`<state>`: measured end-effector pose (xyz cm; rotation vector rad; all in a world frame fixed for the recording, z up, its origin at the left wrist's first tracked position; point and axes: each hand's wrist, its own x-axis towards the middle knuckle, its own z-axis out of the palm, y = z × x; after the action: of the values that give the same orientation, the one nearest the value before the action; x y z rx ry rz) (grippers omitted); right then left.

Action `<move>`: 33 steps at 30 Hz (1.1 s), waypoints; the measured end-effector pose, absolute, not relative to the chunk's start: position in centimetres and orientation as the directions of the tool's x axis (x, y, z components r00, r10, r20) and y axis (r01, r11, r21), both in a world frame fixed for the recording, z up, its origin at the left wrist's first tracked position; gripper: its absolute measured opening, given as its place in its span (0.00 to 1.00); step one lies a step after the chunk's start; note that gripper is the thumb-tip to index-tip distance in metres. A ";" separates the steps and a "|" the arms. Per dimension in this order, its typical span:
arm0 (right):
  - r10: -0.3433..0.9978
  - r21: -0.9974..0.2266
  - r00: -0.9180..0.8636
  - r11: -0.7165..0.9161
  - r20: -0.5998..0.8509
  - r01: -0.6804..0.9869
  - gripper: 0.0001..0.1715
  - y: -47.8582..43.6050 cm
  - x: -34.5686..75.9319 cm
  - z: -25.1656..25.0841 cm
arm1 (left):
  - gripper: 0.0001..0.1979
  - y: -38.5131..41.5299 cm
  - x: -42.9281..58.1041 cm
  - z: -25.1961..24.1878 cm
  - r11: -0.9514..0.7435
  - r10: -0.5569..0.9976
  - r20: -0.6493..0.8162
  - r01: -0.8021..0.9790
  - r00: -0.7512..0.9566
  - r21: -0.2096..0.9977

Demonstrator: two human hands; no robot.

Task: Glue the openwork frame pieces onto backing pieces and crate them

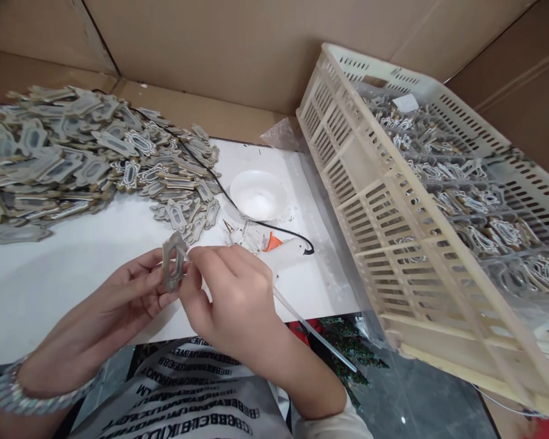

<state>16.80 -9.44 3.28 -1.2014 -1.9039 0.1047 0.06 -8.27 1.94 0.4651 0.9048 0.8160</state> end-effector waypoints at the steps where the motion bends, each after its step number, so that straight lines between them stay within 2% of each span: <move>1: 0.786 -0.520 -0.155 0.528 0.599 0.672 0.09 -9.4 16.8 3.2 | 0.16 -8.2 0.0 1.7 0.615 0.788 -0.505 -0.415 0.353 0.670; 9: 0.884 -0.773 0.021 0.396 0.466 0.495 0.09 -9.0 17.0 1.8 | 0.19 -8.2 -0.3 0.6 0.571 0.821 -0.516 -0.331 0.245 0.751; 14: 0.952 -0.943 0.095 0.266 0.289 0.201 0.07 -8.9 17.2 1.1 | 0.29 -8.2 -0.5 0.8 0.517 0.854 -0.477 -0.249 0.206 0.819; 18: 0.960 -0.968 0.129 0.252 0.249 -0.008 0.06 -9.3 17.6 0.5 | 0.34 -8.1 -0.8 0.5 0.544 0.836 -0.511 -0.178 0.200 0.820; 23: 0.964 -0.972 0.159 0.226 0.214 -0.060 0.05 -9.9 17.6 0.4 | 0.39 -7.8 -1.2 -0.4 0.494 0.863 -0.473 -0.098 0.180 0.864; 25: 0.963 -0.975 0.178 0.217 0.204 -0.053 0.05 -10.0 17.5 0.3 | 0.37 -7.8 -1.3 -0.6 0.437 0.893 -0.434 0.003 0.119 0.900; 28: 0.960 -0.975 0.185 0.220 0.210 -0.035 0.05 -10.0 17.3 0.2 | 0.28 -8.1 -1.2 -0.4 0.345 0.934 -0.355 0.144 0.048 0.928; 33: 0.962 -0.970 0.156 0.235 0.224 -0.057 0.05 -10.0 17.2 0.2 | 0.19 -8.6 -0.9 0.7 0.233 0.969 -0.246 0.306 0.004 0.923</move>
<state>17.22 -9.98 0.19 -1.0515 -1.1474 0.9665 -0.89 -8.60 0.69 1.2570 1.5024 0.8319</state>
